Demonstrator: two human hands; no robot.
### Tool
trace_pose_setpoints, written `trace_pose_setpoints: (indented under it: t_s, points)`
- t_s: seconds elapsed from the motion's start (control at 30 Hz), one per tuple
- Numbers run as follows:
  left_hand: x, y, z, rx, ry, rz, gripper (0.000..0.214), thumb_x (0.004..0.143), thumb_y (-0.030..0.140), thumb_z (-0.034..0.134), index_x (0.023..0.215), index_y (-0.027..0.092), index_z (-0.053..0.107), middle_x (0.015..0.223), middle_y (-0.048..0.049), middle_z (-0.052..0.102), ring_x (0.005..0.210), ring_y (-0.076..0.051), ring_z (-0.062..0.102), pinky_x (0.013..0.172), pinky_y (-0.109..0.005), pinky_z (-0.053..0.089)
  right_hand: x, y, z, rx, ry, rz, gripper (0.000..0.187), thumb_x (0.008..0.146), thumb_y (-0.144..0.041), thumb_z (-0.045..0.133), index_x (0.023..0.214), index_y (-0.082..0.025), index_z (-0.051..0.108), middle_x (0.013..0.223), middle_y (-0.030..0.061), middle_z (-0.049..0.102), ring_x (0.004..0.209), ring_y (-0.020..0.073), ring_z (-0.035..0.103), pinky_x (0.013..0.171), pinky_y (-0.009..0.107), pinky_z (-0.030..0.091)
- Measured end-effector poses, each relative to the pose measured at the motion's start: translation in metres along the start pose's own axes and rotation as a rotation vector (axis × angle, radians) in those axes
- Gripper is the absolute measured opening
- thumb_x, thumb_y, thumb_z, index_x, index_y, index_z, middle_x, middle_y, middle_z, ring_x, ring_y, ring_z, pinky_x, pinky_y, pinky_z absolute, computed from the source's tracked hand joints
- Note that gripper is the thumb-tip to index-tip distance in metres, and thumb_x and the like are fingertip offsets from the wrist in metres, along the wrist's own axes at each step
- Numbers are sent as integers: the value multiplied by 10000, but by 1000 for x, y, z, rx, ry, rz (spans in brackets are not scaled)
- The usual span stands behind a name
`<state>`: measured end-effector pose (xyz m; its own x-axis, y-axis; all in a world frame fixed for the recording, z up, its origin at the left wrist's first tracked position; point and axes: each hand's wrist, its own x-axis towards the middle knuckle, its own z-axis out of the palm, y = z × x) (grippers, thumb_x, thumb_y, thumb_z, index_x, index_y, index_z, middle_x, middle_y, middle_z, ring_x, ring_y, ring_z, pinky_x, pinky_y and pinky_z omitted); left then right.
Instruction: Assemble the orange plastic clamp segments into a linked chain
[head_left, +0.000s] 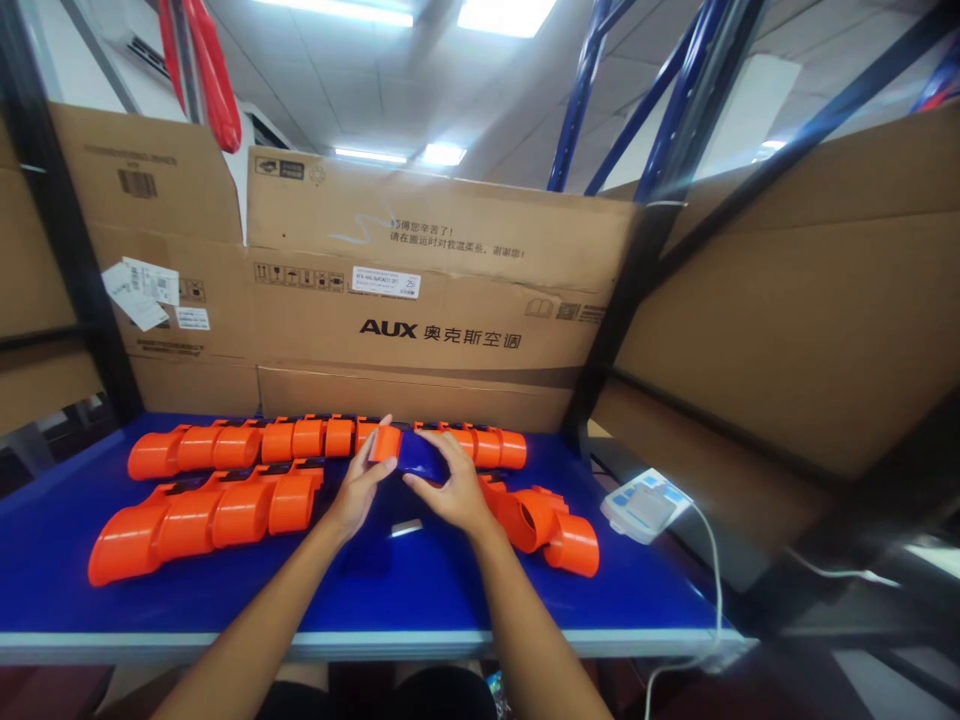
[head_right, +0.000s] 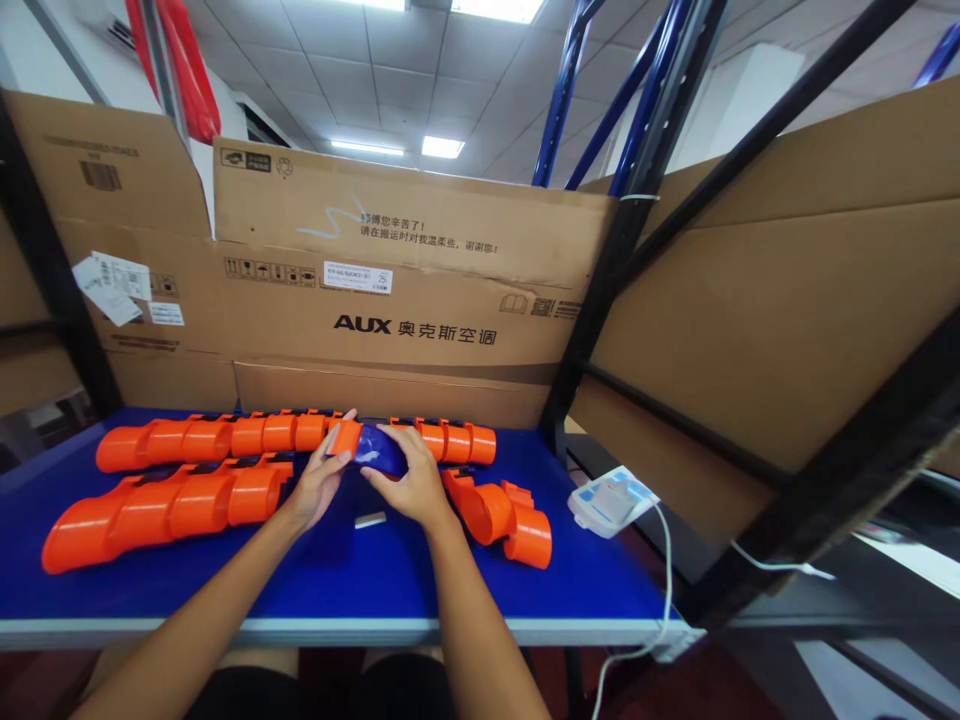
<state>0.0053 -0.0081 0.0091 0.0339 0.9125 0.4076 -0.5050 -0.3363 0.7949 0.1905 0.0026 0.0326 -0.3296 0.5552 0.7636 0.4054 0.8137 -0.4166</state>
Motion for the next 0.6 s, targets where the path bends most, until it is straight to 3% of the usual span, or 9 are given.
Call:
trace_pose_setpoints:
  t_s: [0.23, 0.6]
  points:
    - [9, -4, -6, 220, 144, 126, 515, 739, 375, 820, 1199, 221, 647, 1203, -107, 715, 1167, -304, 649, 1072, -479, 438, -3, 3, 5, -170, -5, -80, 696, 805, -403, 788, 1442, -318, 521, 1164, 104, 588, 1073, 292, 584, 966, 508, 515]
    - [6, 3, 1, 226, 224, 179, 420, 706, 342, 838, 1059, 229, 640, 1160, -92, 730, 1144, -291, 657, 1048, -454, 444, -3, 3, 9, -151, -7, -75, 713, 804, -436, 791, 1455, -336, 518, 1142, 99, 591, 1080, 302, 571, 982, 517, 498]
